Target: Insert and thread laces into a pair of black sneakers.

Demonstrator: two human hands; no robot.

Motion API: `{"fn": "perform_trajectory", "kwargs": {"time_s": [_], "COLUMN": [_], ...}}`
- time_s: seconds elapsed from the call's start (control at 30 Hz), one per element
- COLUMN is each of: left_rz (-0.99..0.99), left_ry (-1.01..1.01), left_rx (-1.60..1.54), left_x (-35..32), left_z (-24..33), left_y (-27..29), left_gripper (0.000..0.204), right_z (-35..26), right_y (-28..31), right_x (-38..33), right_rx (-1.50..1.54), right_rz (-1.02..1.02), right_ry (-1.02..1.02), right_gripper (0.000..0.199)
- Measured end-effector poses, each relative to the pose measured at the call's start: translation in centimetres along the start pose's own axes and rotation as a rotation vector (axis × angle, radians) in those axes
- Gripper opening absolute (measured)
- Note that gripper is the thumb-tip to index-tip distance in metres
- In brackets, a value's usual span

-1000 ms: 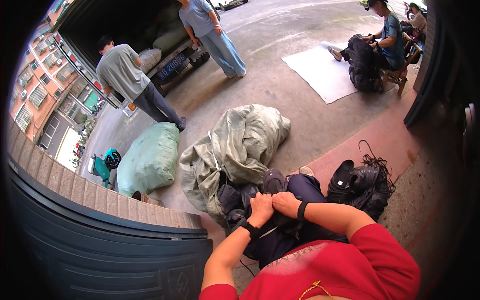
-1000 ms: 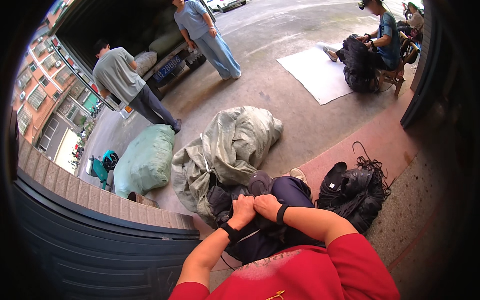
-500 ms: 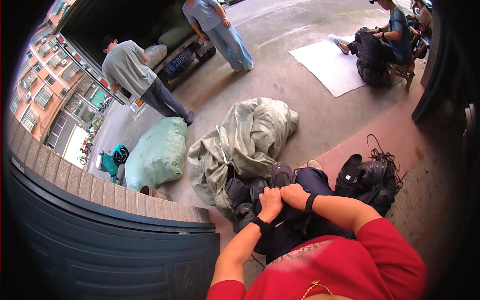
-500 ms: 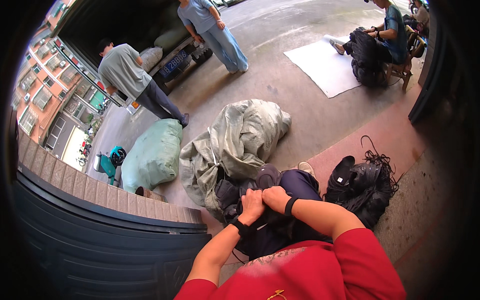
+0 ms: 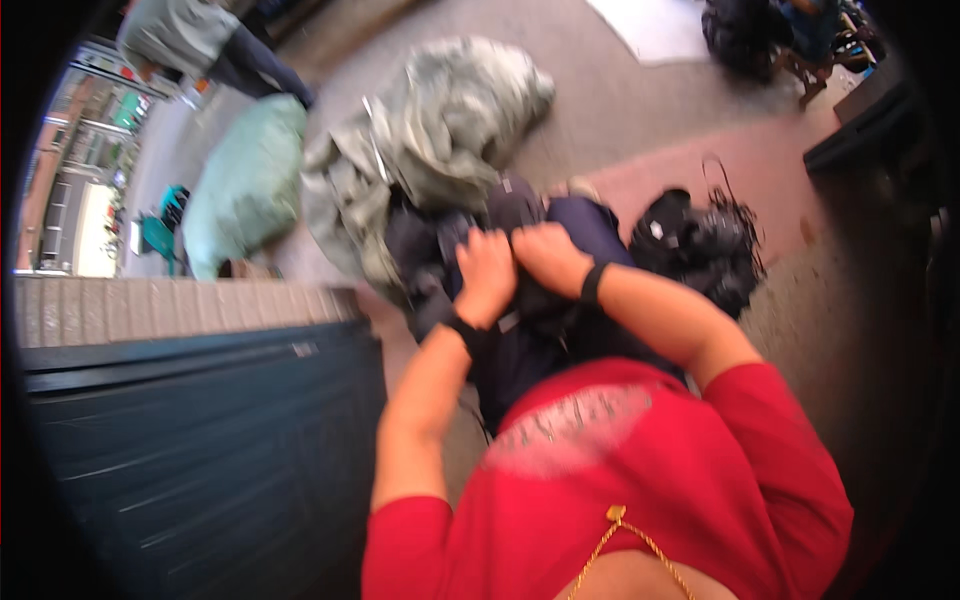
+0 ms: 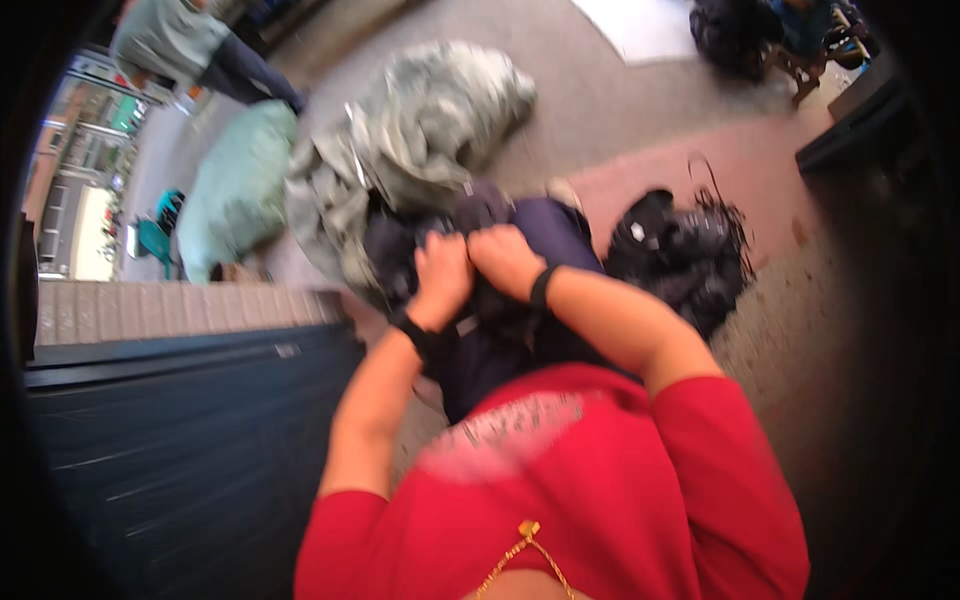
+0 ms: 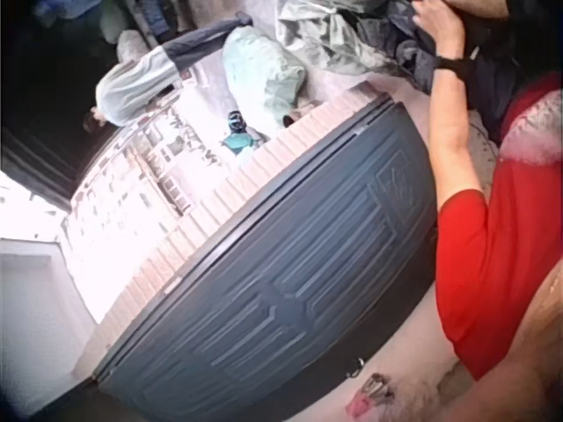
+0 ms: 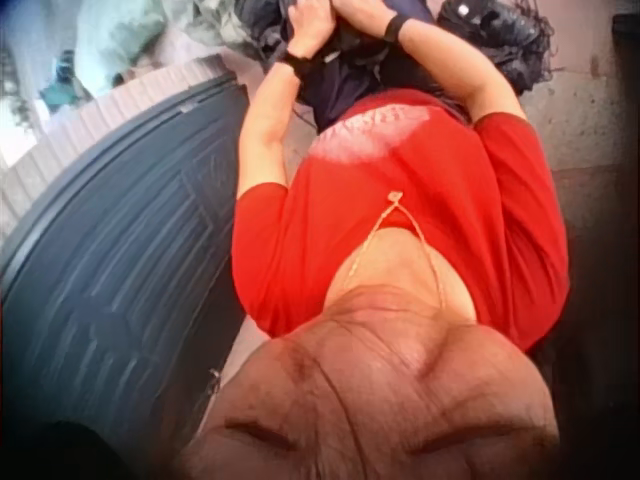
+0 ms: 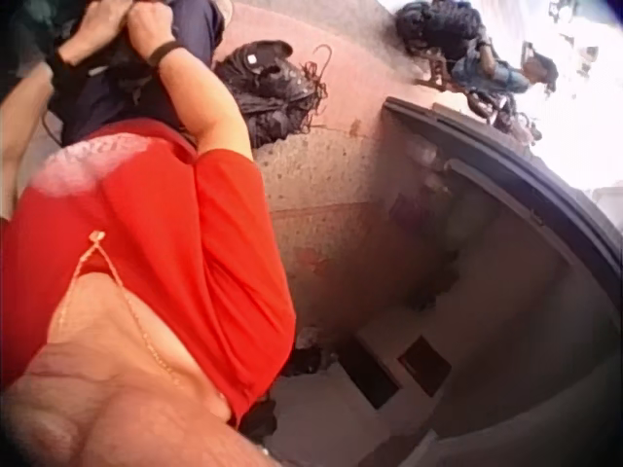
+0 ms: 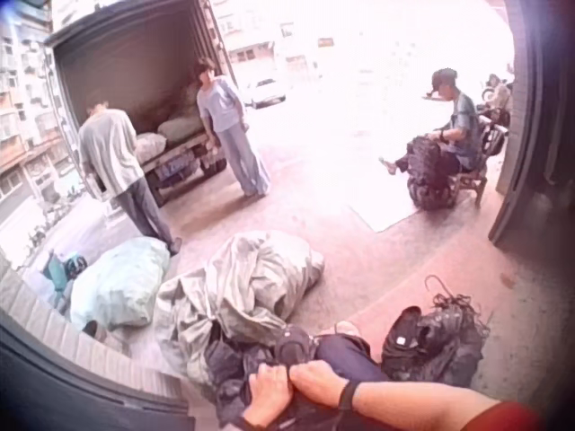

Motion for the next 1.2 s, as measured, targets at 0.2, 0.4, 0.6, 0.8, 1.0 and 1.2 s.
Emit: {"fn": "perform_trajectory", "kwargs": {"time_s": [0.2, 0.4, 0.6, 0.8, 1.0, 1.2], "left_rz": [-0.216, -0.163, -0.148, 0.174, 0.025, -0.026], "left_ry": [-0.027, -0.048, 0.058, 0.106, 0.129, 0.066], "left_rx": [-0.221, -0.337, -0.434, -0.445, -0.502, -0.583], "left_x": [0.9, 0.1, -0.6, -3.2, -1.4, 1.0], "left_z": [-1.5, -1.7, -2.4, -1.8, -0.6, -0.7], "left_y": [-1.2, -0.7, -0.2, 3.8, 1.7, -0.5], "left_gripper": [0.012, 0.019, 0.021, 0.017, 0.019, 0.018], "right_z": [0.7, -0.3, -0.7, 0.5, 3.5, 5.5], "right_y": [-1.7, -1.8, -1.5, 0.3, -0.1, -0.3], "right_x": [-0.5, -1.1, -0.7, -2.4, -1.7, -3.6], "right_rx": [0.015, -0.077, -0.112, 0.134, 0.466, 1.034], "right_rz": [-0.072, -0.141, -0.107, -0.042, 0.015, 0.173], "right_ry": [-0.040, 0.013, 0.003, -0.121, -0.371, -0.695], "right_gripper": [0.010, 0.007, 0.010, 0.020, 0.027, 0.027]}}
Point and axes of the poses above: each hand's wrist, its own x-axis towards the middle knuckle, its own y-axis out of the back of the hand, z = x × y, the point moved 6 cm from there along x, towards the middle knuckle, and after that the axes turned 14 degrees about y, right-handed, at the moved point
